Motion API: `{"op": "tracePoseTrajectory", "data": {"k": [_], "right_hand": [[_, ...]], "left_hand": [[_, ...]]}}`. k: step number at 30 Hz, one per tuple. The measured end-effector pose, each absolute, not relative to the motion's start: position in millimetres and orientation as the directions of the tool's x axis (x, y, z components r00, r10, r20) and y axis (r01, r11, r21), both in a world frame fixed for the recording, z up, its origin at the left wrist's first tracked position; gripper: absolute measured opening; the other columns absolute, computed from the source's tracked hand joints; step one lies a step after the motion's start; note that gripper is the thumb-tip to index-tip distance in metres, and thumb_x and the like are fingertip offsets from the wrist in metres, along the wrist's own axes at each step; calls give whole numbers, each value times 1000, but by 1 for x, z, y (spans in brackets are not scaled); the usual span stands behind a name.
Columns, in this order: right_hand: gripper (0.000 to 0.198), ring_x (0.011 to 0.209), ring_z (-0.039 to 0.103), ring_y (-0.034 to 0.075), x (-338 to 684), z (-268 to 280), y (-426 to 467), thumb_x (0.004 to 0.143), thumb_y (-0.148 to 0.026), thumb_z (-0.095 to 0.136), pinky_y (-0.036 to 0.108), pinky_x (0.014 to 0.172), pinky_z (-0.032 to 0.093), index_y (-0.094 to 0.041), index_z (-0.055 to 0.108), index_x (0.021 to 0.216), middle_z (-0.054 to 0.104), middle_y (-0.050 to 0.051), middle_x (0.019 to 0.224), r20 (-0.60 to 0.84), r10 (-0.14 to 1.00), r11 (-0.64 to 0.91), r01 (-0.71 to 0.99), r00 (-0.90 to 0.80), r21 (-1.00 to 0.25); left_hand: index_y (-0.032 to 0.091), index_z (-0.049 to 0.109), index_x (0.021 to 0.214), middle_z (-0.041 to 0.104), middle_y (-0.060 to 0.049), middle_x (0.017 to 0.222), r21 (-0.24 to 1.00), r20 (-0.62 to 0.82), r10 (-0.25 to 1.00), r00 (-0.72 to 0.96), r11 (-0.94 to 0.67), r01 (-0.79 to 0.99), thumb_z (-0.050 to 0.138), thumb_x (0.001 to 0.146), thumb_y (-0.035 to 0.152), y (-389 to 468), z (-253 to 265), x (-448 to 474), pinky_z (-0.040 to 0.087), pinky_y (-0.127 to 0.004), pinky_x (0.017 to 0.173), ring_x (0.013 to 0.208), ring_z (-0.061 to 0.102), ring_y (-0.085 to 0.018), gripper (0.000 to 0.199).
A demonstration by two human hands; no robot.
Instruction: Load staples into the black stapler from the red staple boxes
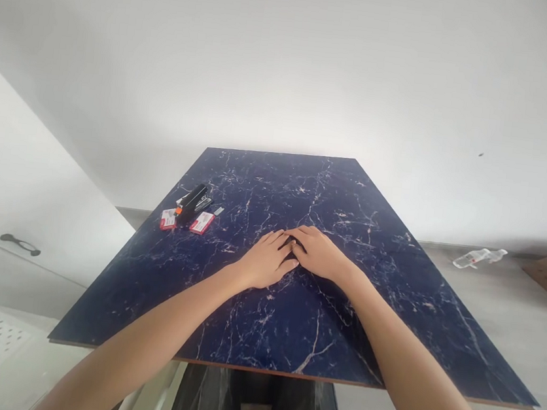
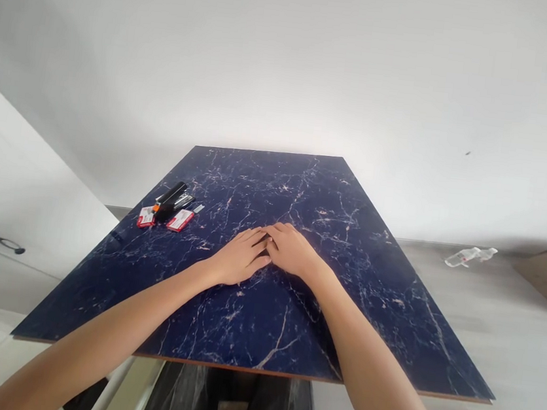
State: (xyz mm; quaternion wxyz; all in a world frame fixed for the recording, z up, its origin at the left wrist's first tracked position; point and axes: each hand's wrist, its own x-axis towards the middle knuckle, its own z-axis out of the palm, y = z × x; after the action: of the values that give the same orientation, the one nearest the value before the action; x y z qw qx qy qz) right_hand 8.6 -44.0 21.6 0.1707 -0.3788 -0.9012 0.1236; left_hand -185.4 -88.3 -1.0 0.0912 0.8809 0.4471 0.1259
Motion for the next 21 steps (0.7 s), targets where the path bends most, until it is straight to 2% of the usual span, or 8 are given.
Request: {"op": "tracePoseTrajectory", "data": {"k": [10,15,19,21], "right_hand": [[45,116,59,30,8,19,-45,101,-23,37,44,99,48,-12,53,142,63,16,131,189,735,676,678,-652,-290],[43,109,62,29,5,22,-50,100,-18,33,45,99,47,-11,59,134,65,17,125,184,698,715,664,-692,-218],[49,116,60,31,4,20,-50,101,-22,34,46,101,47,-10,46,147,63,18,131,193,727,686,686,-659,-243],[50,118,60,31,7,20,-49,101,-24,36,47,103,46,-11,45,149,63,17,132,197,729,684,683,-656,-257]], "left_hand": [[21,23,161,14,-8,168,283,100,817,568,-570,771,21,104,56,-86,-3,-188,16,-51,126,155,15,-30,66],[21,28,159,20,-9,167,279,103,813,573,-577,768,23,104,55,-86,-6,-190,17,-51,125,154,16,-31,65],[20,28,159,19,-10,167,277,103,813,573,-577,768,24,104,56,-88,-8,-181,18,-52,125,154,16,-31,66],[20,39,155,29,-11,164,267,135,800,585,-598,756,26,104,54,-85,-1,-182,23,-51,123,152,25,-32,62]]}}
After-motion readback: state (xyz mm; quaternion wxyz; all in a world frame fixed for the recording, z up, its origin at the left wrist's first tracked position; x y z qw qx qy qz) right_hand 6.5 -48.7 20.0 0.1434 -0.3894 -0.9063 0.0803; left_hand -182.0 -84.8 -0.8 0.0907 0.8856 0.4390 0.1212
